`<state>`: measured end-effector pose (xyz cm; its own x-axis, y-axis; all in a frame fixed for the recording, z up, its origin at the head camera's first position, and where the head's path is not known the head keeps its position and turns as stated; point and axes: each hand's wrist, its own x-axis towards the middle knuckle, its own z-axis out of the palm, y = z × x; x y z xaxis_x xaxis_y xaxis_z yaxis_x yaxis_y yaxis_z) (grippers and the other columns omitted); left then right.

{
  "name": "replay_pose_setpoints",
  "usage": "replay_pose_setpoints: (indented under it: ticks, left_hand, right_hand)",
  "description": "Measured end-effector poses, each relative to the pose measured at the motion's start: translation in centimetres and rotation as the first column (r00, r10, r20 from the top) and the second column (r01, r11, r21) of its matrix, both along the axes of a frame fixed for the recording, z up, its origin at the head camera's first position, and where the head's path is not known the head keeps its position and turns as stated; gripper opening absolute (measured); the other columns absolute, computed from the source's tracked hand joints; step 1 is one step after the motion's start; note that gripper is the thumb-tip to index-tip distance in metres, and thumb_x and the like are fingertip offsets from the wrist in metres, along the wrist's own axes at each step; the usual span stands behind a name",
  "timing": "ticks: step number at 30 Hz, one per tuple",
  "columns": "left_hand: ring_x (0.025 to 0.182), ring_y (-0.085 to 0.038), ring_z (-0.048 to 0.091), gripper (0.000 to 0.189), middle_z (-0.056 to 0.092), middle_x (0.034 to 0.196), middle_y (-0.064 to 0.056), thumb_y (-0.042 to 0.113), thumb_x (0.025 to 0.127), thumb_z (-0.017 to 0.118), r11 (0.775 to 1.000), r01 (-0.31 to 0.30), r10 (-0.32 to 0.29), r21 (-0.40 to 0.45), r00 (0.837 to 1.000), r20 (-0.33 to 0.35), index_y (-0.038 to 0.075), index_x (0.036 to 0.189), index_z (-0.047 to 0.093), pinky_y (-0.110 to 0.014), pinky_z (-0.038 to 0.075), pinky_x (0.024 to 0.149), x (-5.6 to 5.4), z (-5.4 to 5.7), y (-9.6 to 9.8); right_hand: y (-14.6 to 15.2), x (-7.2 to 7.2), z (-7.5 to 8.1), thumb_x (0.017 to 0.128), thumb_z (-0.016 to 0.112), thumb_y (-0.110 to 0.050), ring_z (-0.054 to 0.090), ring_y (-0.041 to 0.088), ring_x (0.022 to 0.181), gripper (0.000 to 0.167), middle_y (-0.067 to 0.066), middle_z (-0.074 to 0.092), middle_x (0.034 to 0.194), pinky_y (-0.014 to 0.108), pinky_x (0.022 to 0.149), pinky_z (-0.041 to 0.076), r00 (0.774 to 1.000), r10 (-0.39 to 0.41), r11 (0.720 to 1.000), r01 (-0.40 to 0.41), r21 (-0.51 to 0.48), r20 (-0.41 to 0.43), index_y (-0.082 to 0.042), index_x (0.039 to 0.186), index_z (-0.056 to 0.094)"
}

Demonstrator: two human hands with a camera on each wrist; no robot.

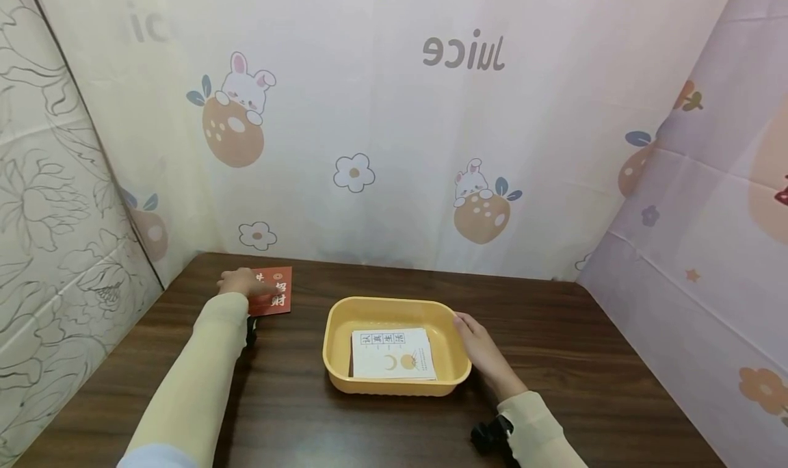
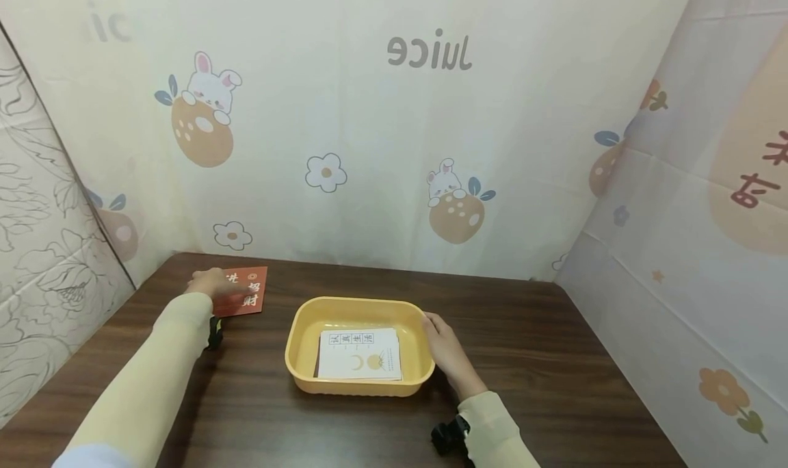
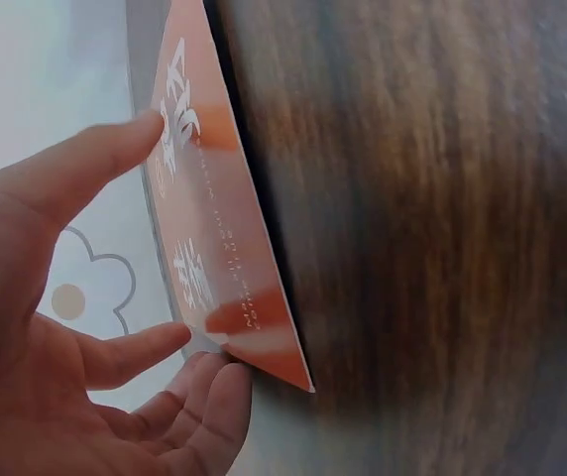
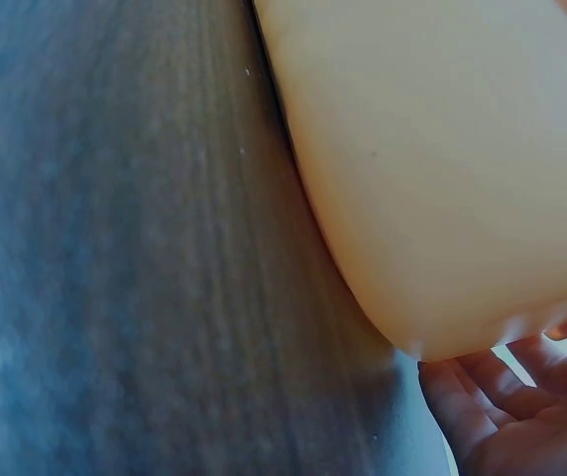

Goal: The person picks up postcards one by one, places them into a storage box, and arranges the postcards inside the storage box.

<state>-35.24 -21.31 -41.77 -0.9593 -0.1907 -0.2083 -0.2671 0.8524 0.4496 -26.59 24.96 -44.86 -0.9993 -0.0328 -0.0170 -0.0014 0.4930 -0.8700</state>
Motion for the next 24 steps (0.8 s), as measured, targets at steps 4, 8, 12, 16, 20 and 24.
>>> replay_pose_setpoints:
  ticks: [4, 8, 12, 16, 20, 24]
  left_hand:
    - [0.107, -0.052, 0.042, 0.084, 0.037, 0.112, -0.041, 0.045, 0.083, 0.075, 0.999, -0.027, 0.027, 0.023, 1.0, 0.005, -0.02, 0.129, 0.047, -0.059, 0.047, 0.089, 0.02, 0.06, 0.18]
    - [0.108, -0.054, 0.045, 0.085, 0.038, 0.113, -0.043, 0.045, 0.082, 0.077, 1.0, -0.008, 0.008, -0.002, 1.0, 0.007, -0.022, 0.127, 0.048, -0.06, 0.047, 0.09, 0.2, 0.13, 0.16]
    - [0.109, -0.055, 0.045, 0.087, 0.037, 0.116, -0.044, 0.043, 0.082, 0.078, 0.999, -0.009, 0.009, 0.036, 1.0, 0.007, -0.022, 0.129, 0.044, -0.06, 0.046, 0.091, 0.47, 0.18, -0.04]
    - [0.111, -0.054, 0.046, 0.091, 0.042, 0.122, -0.044, 0.041, 0.081, 0.08, 0.996, -0.022, 0.023, 0.091, 1.0, -0.005, -0.022, 0.133, 0.04, -0.061, 0.045, 0.093, 0.68, 0.12, -0.25]
    - [0.11, -0.051, 0.044, 0.091, 0.046, 0.122, -0.039, 0.039, 0.08, 0.081, 0.991, -0.044, 0.048, 0.127, 0.998, -0.027, -0.022, 0.133, 0.038, -0.06, 0.044, 0.095, 0.81, -0.1, -0.27]
    - [0.111, -0.05, 0.043, 0.095, 0.04, 0.125, -0.04, 0.035, 0.081, 0.081, 0.981, -0.074, 0.085, 0.177, 0.995, -0.052, -0.023, 0.136, 0.028, -0.06, 0.042, 0.099, 0.71, -0.4, -0.29]
  right_hand:
    - [0.03, -0.02, -0.01, 0.11, 0.036, -0.038, 0.057, 0.032, 0.118, 0.055, 0.026, 0.049, 0.143, 0.049, 0.097, 0.048, 1.0, 0.0, 1.0, 0.0, -0.008, 0.003, 0.001, 0.147, 0.043]
    - [0.03, 0.02, -0.01, 0.11, 0.036, -0.039, 0.056, 0.033, 0.12, 0.056, 0.026, 0.048, 0.143, 0.05, 0.099, 0.047, 1.0, 0.005, 1.0, -0.005, -0.016, 0.005, 0.002, 0.148, 0.041]
    - [0.08, 0.0, -0.09, 0.11, 0.036, -0.037, 0.055, 0.033, 0.121, 0.055, 0.026, 0.048, 0.143, 0.05, 0.099, 0.046, 1.0, 0.011, 1.0, -0.011, -0.025, -0.004, 0.002, 0.148, 0.041]
    - [0.16, -0.06, -0.18, 0.11, 0.036, -0.037, 0.055, 0.034, 0.122, 0.055, 0.027, 0.048, 0.143, 0.05, 0.1, 0.046, 1.0, 0.015, 1.0, -0.015, -0.023, -0.009, 0.003, 0.148, 0.041]
    - [0.18, -0.02, -0.19, 0.11, 0.035, -0.038, 0.053, 0.036, 0.124, 0.057, 0.028, 0.047, 0.145, 0.052, 0.102, 0.044, 1.0, 0.015, 1.0, -0.015, -0.025, -0.006, 0.004, 0.148, 0.04]
    - [0.15, 0.05, -0.21, 0.11, 0.036, -0.038, 0.053, 0.036, 0.124, 0.057, 0.028, 0.046, 0.145, 0.053, 0.102, 0.043, 1.0, 0.013, 0.999, -0.013, -0.032, -0.002, 0.003, 0.149, 0.04]
